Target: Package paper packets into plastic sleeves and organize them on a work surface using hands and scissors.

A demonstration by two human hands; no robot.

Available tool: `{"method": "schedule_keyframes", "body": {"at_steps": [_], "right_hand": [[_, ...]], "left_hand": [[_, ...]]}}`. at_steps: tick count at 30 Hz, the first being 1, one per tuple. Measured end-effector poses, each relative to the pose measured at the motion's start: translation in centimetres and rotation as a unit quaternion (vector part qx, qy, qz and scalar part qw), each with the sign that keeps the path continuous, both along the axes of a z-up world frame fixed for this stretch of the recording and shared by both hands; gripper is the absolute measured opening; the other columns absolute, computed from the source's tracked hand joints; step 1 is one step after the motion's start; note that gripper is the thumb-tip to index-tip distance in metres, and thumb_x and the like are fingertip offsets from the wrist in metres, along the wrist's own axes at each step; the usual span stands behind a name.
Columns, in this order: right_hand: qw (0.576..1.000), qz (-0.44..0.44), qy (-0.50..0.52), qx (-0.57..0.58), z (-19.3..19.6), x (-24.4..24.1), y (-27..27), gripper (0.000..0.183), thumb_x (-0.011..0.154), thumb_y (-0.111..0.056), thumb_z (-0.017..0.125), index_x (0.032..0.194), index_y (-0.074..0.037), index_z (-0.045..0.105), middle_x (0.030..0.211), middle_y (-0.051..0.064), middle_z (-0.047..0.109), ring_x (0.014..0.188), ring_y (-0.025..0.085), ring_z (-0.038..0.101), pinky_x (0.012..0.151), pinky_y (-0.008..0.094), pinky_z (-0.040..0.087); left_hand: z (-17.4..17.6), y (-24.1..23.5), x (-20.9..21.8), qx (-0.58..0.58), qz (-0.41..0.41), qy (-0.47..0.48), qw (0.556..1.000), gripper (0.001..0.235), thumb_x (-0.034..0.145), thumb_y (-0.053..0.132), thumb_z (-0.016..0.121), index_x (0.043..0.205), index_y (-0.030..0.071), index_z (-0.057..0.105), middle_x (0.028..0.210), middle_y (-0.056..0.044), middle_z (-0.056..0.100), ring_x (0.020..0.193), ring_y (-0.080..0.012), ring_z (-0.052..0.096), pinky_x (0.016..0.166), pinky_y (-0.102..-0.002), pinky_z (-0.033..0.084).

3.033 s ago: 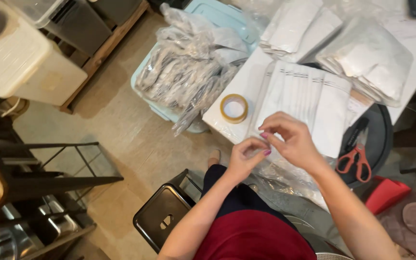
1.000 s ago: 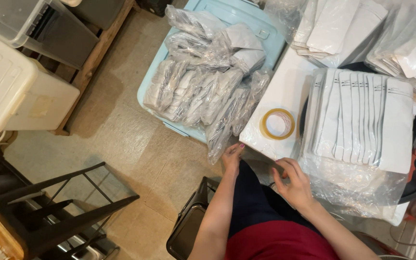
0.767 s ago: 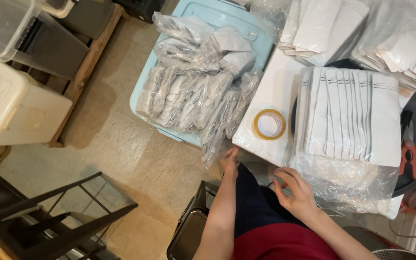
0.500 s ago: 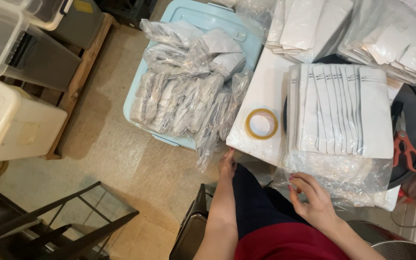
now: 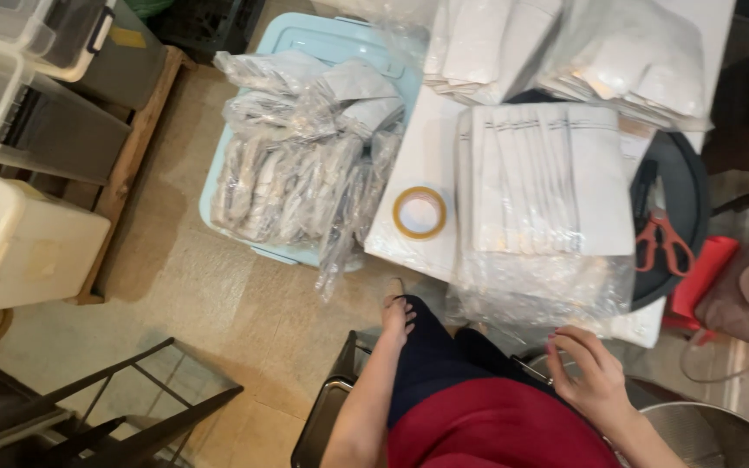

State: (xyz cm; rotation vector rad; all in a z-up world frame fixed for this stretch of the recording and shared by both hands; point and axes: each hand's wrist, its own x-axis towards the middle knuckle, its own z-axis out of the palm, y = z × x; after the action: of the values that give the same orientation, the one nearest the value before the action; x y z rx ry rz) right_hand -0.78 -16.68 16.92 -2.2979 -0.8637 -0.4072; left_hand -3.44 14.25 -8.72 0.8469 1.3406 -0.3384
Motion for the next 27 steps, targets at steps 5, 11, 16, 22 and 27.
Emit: {"method": "schedule_keyframes", "body": {"at_steps": [5,11,16,22,27], "right_hand": [[0.993,0.102,0.018,-0.050,-3.3,-0.5,-5.3,0.021,0.090,-0.017,0.073,0.105,-0.005,0.066,0.104,0.011,0.070,0.094,0.029,0.069,0.088,0.038,0.059],[0.979,0.171,0.038,-0.101,-10.9,0.0,-7.0,0.016,0.096,-0.012,0.062,0.106,-0.001,0.065,0.124,0.019,0.064,0.133,0.041,0.055,0.112,0.048,0.046],[0.971,0.176,-0.031,-0.161,-11.7,1.6,-5.3,0.042,0.088,-0.005,0.059,0.130,0.002,0.060,0.150,0.021,0.051,0.147,0.041,0.040,0.119,0.054,0.035],[0.981,0.085,-0.170,-0.045,-9.7,3.2,-2.3,0.030,0.095,-0.011,0.055,0.121,-0.003,0.067,0.128,0.019,0.066,0.128,0.041,0.061,0.101,0.049,0.049],[0.975,-0.039,-0.201,-0.083,-8.3,4.7,-3.7,0.048,0.095,-0.019,0.052,0.141,-0.010,0.061,0.141,0.020,0.060,0.137,0.045,0.053,0.103,0.055,0.043]], "left_hand": [[6.2,-5.2,-2.8,0.364,-0.156,-0.207,0.895,0.010,0.098,0.014,0.051,0.100,0.010,0.061,0.088,-0.008,0.063,0.079,-0.0214,0.061,0.077,-0.035,0.046],[14.8,-10.9,-0.7,0.661,-0.362,-0.426,0.501,0.048,0.089,0.037,0.079,0.123,0.016,0.051,0.121,-0.015,0.046,0.113,-0.0343,0.050,0.102,-0.054,0.038],[18.9,-12.4,3.8,0.738,-0.345,-0.392,0.427,0.037,0.091,0.023,0.075,0.125,0.025,0.060,0.121,-0.013,0.052,0.100,-0.0326,0.048,0.085,-0.048,0.038],[21.5,-11.2,3.1,0.699,-0.364,-0.412,0.456,0.004,0.094,0.014,0.067,0.095,0.017,0.064,0.095,0.002,0.056,0.085,-0.0207,0.059,0.079,-0.035,0.050],[16.0,-8.7,3.4,0.721,-0.455,-0.335,0.401,0.027,0.077,0.014,0.077,0.103,0.018,0.070,0.121,-0.008,0.057,0.106,-0.0296,0.058,0.088,-0.044,0.049]]}}
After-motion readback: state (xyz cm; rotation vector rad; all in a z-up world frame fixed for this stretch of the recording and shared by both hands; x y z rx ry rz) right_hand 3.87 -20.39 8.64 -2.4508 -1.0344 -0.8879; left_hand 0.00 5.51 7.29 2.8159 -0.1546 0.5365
